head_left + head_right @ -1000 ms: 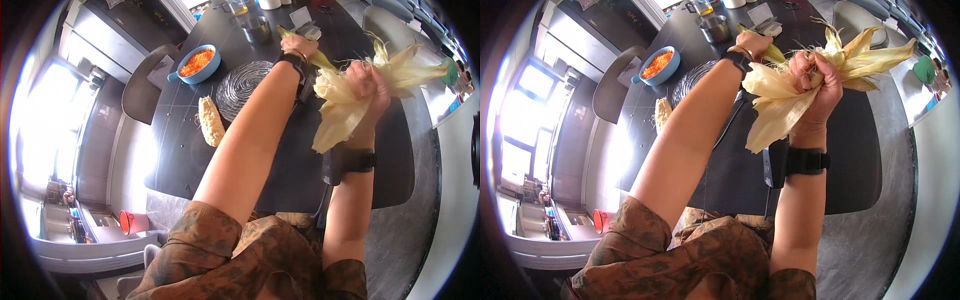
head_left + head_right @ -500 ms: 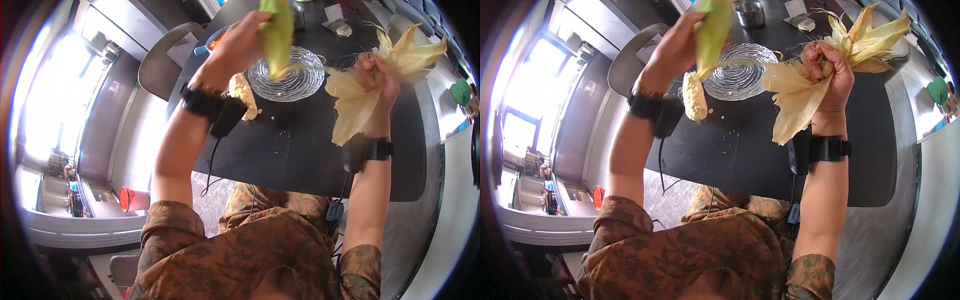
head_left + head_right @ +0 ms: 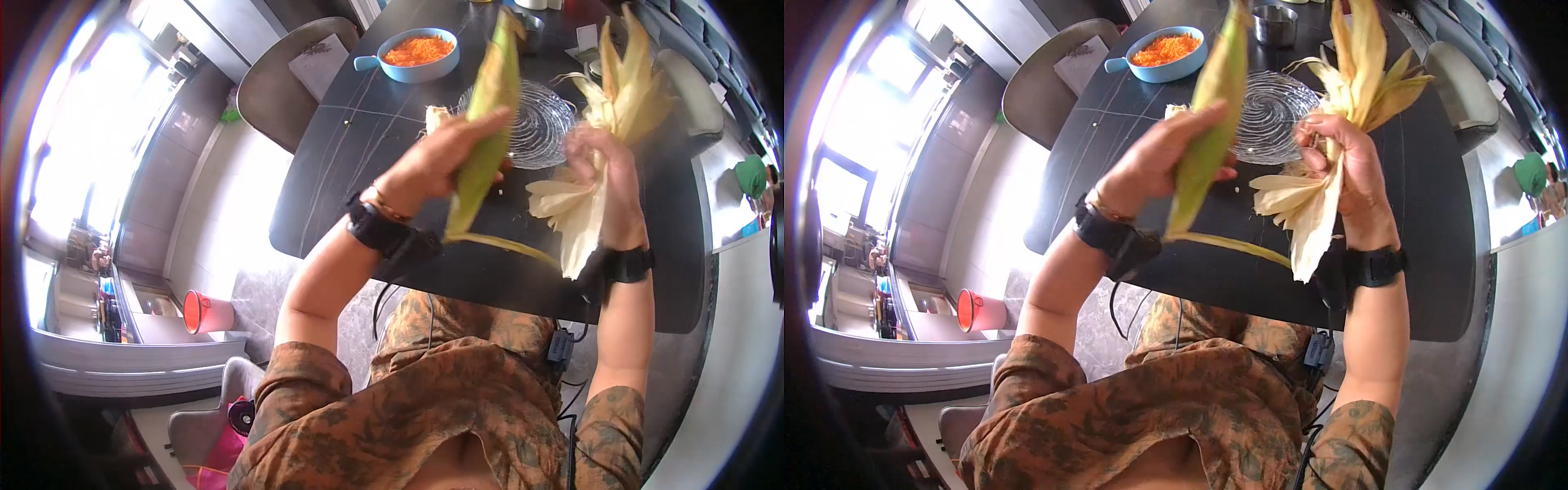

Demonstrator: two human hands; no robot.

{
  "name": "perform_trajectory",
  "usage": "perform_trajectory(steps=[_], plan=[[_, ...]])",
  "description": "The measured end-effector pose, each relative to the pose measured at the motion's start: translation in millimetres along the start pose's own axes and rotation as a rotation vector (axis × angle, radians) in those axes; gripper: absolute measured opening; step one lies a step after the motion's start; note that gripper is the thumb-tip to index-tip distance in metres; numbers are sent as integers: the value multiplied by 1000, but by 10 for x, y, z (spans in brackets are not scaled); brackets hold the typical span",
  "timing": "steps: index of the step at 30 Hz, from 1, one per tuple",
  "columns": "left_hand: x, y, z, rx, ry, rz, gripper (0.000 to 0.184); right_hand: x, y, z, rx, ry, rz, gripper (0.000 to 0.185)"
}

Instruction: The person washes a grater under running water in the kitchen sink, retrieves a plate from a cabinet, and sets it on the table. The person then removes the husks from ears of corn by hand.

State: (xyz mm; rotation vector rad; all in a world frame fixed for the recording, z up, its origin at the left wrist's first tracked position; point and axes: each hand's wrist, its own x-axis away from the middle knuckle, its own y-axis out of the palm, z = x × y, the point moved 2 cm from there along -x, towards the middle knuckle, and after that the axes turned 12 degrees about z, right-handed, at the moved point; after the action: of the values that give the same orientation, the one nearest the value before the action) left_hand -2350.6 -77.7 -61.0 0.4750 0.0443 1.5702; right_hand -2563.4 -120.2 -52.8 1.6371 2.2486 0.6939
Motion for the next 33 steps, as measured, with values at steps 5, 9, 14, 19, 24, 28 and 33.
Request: perform_trajectory(steps=[5, 9, 14, 19, 24, 28, 33], plan=[[-78, 244, -129, -243, -11, 125, 44, -17, -29, -64, -21, 30, 26, 12], [-193, 347, -38, -233, 13, 179, 44, 53, 20, -35, 22, -72, 97, 13], [-351, 373, 8, -421, 118, 261, 48, -38, -80, 1, 26, 11, 98, 15], [-852, 270, -85, -172, 87, 242, 38, -58, -89, 23, 50, -62, 61, 15], [-368, 138, 124, 29, 104, -54, 50, -25, -34, 24, 121, -42, 153, 16], [-186, 2, 42, 244, 100, -73, 54, 64, 123, 110, 238, -44, 93, 21], [-80, 37, -31, 377, 197, -43, 61, 112, 271, 290, 198, 34, 6, 17]])
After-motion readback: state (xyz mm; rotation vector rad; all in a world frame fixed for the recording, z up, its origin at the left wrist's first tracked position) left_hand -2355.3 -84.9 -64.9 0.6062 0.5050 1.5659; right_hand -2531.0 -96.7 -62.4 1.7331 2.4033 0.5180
